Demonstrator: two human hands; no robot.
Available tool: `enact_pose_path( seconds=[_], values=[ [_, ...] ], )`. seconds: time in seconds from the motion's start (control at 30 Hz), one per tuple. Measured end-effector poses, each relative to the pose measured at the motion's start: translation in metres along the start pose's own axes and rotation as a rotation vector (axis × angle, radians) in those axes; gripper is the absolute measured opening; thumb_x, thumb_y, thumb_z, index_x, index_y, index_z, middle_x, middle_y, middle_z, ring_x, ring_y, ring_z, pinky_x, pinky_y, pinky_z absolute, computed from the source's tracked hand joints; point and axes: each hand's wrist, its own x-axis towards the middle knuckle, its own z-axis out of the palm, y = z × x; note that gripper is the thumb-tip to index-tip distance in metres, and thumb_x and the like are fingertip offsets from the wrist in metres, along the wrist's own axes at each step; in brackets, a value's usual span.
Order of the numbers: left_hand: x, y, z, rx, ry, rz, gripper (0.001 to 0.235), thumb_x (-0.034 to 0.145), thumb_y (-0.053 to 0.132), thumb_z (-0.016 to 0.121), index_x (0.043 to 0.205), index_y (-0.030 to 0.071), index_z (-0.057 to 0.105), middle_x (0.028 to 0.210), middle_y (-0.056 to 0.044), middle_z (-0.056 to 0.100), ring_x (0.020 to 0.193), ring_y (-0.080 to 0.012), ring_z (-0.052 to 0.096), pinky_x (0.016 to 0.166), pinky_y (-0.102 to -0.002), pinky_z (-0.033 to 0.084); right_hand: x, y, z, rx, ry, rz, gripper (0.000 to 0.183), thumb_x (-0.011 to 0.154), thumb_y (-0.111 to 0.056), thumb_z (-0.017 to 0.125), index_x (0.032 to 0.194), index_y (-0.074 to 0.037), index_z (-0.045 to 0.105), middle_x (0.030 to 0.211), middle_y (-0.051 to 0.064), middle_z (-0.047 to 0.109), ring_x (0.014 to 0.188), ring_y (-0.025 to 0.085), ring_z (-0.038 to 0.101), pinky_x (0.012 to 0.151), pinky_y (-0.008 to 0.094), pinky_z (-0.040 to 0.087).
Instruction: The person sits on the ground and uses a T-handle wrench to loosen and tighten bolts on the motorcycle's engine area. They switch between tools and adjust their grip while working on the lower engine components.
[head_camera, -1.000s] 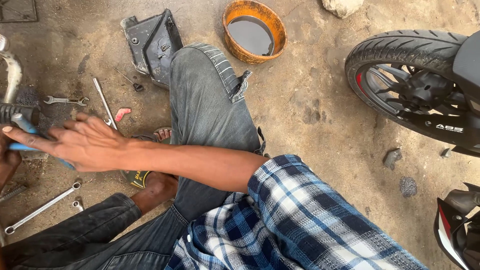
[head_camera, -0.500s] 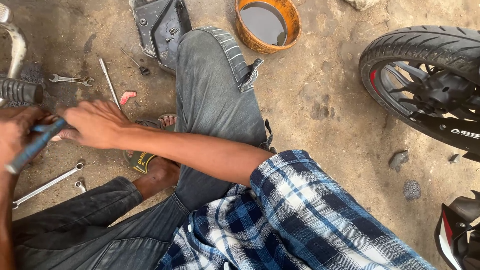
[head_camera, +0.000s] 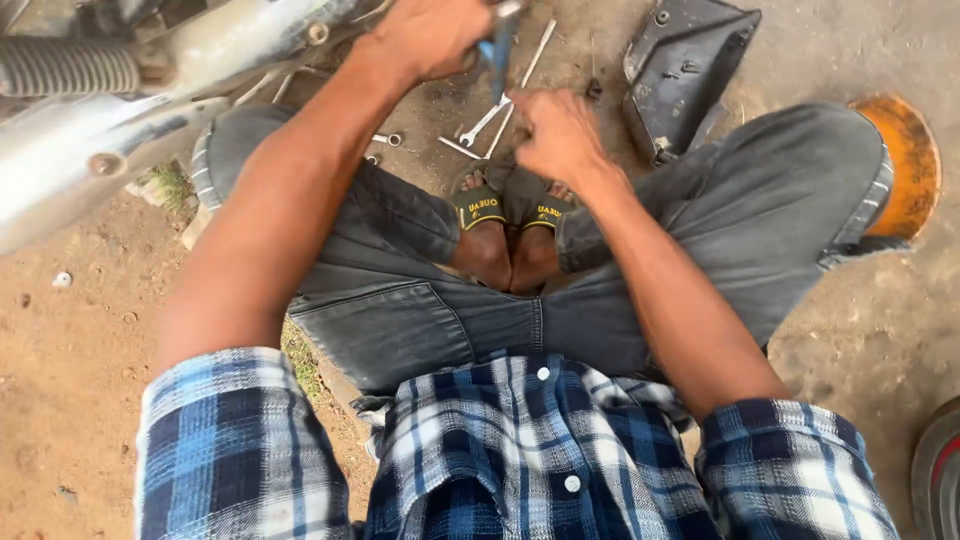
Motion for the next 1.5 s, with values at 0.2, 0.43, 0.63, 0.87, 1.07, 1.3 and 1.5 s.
enact_pose_path(
  seconds=[0.2,0.43,0.63,0.87,1.07,1.3,1.5],
  values=[
    [0.004,-0.010,0.017,-0.088,0.213,0.133,0.029,0.090,0.007,0.072,0.119,0.004,0.068,0.089,-0.020,0.072,0.077,-0.0371,0.072,0.062,-0.047,0.057,0.000,-0.015,-0.030,0.022,-0.028,-0.067,0.035,0.087,-0.002,0.068,0.119,-0.012,0.080,0.084,0.016,0.073,0.069,0.032,0.068,0.067,0.046,0.053],
    [0.009,-0.010,0.031,0.068,0.221,0.154,0.021,0.083,0.008,0.073,0.103,0.003,0.072,0.085,-0.018,0.073,0.072,-0.0349,0.073,0.059,-0.045,0.058,-0.001,-0.063,-0.029,-0.341,0.638,-0.304,0.040,0.075,-0.012,0.075,0.112,0.000,0.066,0.089,0.017,0.075,0.087,0.033,0.071,0.083,0.047,0.051],
    [0.010,-0.012,0.031,0.173,0.081,0.049,0.013,0.084,0.015,0.074,0.090,0.003,0.074,0.074,-0.018,0.072,0.064,-0.0330,0.073,0.054,-0.044,0.058,0.017,-0.033,0.028,0.513,0.201,0.329,0.043,0.101,-0.033,0.060,0.115,0.006,0.072,0.079,0.017,0.075,0.064,0.026,0.074,0.063,0.041,0.055],
    [0.010,-0.028,0.051,0.218,0.171,0.097,0.012,0.085,0.011,0.073,0.097,0.010,0.076,0.078,-0.014,0.074,0.067,-0.0291,0.073,0.056,-0.042,0.059,0.013,-0.011,0.015,0.928,0.119,0.352,0.055,0.107,-0.047,0.048,0.106,0.000,0.077,0.064,0.010,0.068,0.055,0.021,0.063,0.062,0.042,0.055],
    [0.017,-0.029,0.051,0.241,0.168,0.072,0.023,0.080,0.010,0.073,0.104,0.009,0.075,0.080,-0.012,0.074,0.065,-0.0287,0.073,0.055,-0.042,0.059,0.012,0.011,0.025,-0.138,0.379,0.060,0.067,0.085,-0.012,0.067,0.150,-0.007,0.052,0.074,0.010,0.069,0.070,0.031,0.069,0.069,0.045,0.054],
    [0.014,-0.025,0.047,0.146,-0.005,-0.029,0.011,0.089,0.005,0.068,0.097,0.006,0.075,0.080,-0.017,0.074,0.068,-0.0322,0.074,0.058,-0.044,0.060,0.019,0.000,0.062,0.530,-0.026,0.534,0.052,0.103,-0.045,0.067,0.103,0.007,0.074,0.064,0.004,0.069,0.058,0.016,0.067,0.059,0.037,0.051],
    [0.011,-0.032,0.039,0.112,0.119,0.015,0.020,0.081,0.005,0.071,0.100,0.008,0.076,0.082,-0.016,0.074,0.074,-0.0332,0.074,0.062,-0.045,0.060,0.011,-0.016,0.004,1.197,0.032,0.090,0.059,0.105,-0.040,0.062,0.153,-0.007,0.050,0.070,0.005,0.066,0.064,0.017,0.066,0.059,0.036,0.053]
  ],
)
